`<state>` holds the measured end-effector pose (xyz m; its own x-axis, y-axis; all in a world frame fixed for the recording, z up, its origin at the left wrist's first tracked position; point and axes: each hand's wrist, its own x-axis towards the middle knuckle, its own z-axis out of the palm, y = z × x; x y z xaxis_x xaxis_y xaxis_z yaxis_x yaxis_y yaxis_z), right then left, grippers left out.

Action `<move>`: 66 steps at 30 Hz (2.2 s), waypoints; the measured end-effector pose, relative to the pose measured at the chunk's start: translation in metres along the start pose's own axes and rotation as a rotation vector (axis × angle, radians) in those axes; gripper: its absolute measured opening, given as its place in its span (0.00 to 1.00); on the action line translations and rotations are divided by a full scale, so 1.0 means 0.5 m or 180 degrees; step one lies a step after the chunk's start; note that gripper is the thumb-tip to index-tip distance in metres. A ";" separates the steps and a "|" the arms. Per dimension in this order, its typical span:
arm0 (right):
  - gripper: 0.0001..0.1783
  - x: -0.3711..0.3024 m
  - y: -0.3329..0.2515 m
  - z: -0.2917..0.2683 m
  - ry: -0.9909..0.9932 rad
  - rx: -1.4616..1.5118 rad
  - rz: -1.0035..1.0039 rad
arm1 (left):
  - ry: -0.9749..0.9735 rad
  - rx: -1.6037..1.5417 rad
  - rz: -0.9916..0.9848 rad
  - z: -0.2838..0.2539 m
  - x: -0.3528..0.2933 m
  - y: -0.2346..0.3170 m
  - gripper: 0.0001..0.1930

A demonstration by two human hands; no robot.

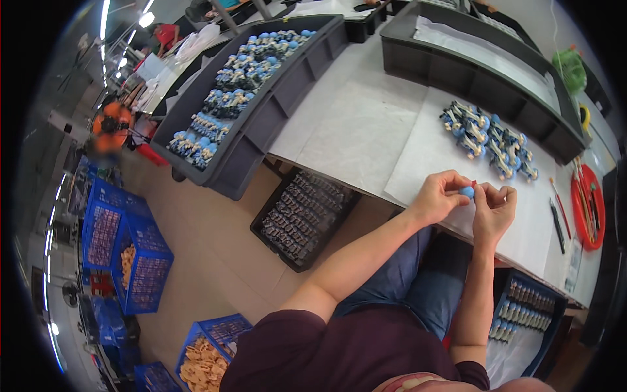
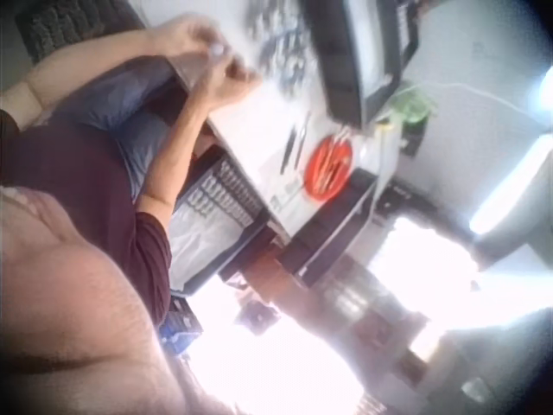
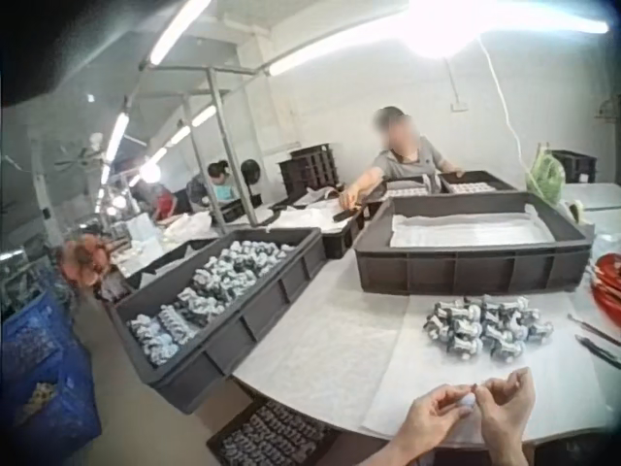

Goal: The person sits at a table and repeatedly picks up small blue and white figurines. They use a red tool to scrape or clean the surface of each figure before placing it into a blue tray. The process is repeated for multiple figures in a batch.

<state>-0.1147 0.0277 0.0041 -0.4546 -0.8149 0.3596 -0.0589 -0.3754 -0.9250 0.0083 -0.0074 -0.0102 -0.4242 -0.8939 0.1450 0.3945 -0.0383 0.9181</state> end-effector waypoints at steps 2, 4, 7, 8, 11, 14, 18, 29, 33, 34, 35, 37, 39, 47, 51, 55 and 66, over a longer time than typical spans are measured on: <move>0.19 0.000 0.001 0.000 -0.0051 -0.0087 -0.0023 | 0.0013 0.0037 -0.0003 -0.003 0.001 -0.003 0.14; 0.21 -0.006 0.001 -0.004 -0.0079 -0.0087 -0.0053 | -0.0014 0.0082 0.0002 -0.005 -0.004 -0.003 0.14; 0.21 0.003 -0.004 -0.007 -0.0138 -0.0179 -0.0012 | -0.0012 0.0082 0.0047 0.000 0.008 -0.009 0.13; 0.20 0.003 -0.011 0.002 -0.0101 -0.0287 -0.0032 | 0.0020 0.0035 0.0021 -0.002 0.004 -0.009 0.13; 0.20 0.006 -0.012 0.005 -0.0097 -0.0296 -0.0083 | -0.0006 0.0161 0.0073 -0.001 0.002 -0.016 0.13; 0.20 0.000 -0.002 -0.009 -0.0250 -0.0072 -0.0051 | 0.0012 0.0236 0.0021 -0.003 0.007 -0.015 0.13; 0.19 0.020 -0.007 0.010 -0.0249 -0.0222 -0.0181 | 0.0022 0.0041 -0.0089 -0.006 0.008 -0.017 0.13; 0.20 0.012 -0.009 -0.009 -0.0305 -0.0428 -0.0018 | 0.0029 0.0122 -0.0050 -0.003 0.005 -0.018 0.12; 0.21 0.024 -0.015 -0.001 -0.0441 -0.0353 -0.0031 | 0.0072 0.0017 -0.0041 -0.006 0.009 -0.017 0.12; 0.21 0.016 -0.011 -0.007 -0.0417 -0.0337 0.0012 | 0.0062 0.0083 -0.0071 -0.005 0.004 -0.017 0.13; 0.21 0.011 -0.009 -0.016 -0.0404 -0.0328 0.0021 | 0.0047 0.0140 -0.0067 -0.002 0.005 -0.015 0.13; 0.21 0.014 -0.010 -0.018 -0.0395 -0.0315 0.0017 | 0.0040 0.0195 -0.0017 -0.001 0.008 -0.014 0.13; 0.21 0.017 -0.014 -0.007 -0.0373 -0.0313 0.0028 | 0.0044 0.0190 0.0028 -0.006 0.003 -0.020 0.13; 0.20 0.021 -0.013 -0.011 -0.0372 -0.0482 0.0011 | 0.0070 0.0108 -0.0024 -0.002 0.005 -0.018 0.12; 0.20 0.024 -0.007 -0.014 -0.0449 -0.0253 0.0031 | 0.0013 0.0178 -0.0100 0.003 0.005 -0.013 0.13; 0.20 0.027 -0.022 -0.006 -0.0408 -0.0299 0.0084 | 0.0052 0.0150 -0.0100 0.002 0.003 -0.004 0.13; 0.18 0.022 -0.012 -0.011 -0.0233 -0.0342 0.0181 | 0.0131 -0.0114 -0.0006 0.005 0.003 -0.018 0.13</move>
<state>-0.1243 0.0236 0.0128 -0.3940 -0.8650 0.3107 -0.1315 -0.2815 -0.9505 0.0019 -0.0073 -0.0175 -0.3914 -0.9114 0.1273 0.4229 -0.0553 0.9045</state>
